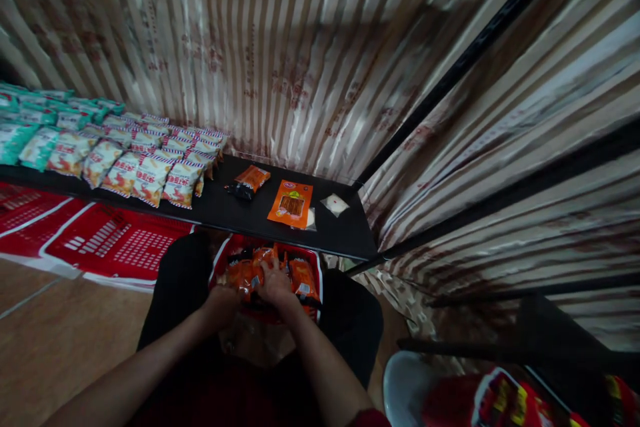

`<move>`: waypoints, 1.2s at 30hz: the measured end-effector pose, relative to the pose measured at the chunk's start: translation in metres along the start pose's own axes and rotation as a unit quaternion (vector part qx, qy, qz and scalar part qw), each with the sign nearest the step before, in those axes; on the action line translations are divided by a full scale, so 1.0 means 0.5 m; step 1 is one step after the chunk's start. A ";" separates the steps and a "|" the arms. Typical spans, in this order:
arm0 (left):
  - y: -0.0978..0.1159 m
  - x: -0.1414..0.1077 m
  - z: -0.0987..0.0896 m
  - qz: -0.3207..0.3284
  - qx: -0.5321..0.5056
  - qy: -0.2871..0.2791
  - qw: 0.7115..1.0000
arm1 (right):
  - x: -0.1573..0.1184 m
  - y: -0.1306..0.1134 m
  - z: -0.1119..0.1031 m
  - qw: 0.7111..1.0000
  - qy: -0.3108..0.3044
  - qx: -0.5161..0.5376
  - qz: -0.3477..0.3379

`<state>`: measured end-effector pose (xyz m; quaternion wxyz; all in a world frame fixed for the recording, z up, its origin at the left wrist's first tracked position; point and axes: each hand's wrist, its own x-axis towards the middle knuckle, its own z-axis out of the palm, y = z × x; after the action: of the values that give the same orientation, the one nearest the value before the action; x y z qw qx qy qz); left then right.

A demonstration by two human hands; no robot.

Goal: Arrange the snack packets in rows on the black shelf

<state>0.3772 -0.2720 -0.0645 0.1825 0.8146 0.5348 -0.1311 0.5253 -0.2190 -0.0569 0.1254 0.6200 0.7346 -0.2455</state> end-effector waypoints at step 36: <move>-0.102 0.189 -0.199 -0.010 -0.216 0.253 0.943 | 0.044 0.017 -0.023 0.998 -0.035 -0.044 -0.024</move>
<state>0.3691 -0.1323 -0.0216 0.2116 0.7565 0.5868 0.1966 0.5307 -0.1935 -0.0594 0.1725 0.5870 0.7544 -0.2378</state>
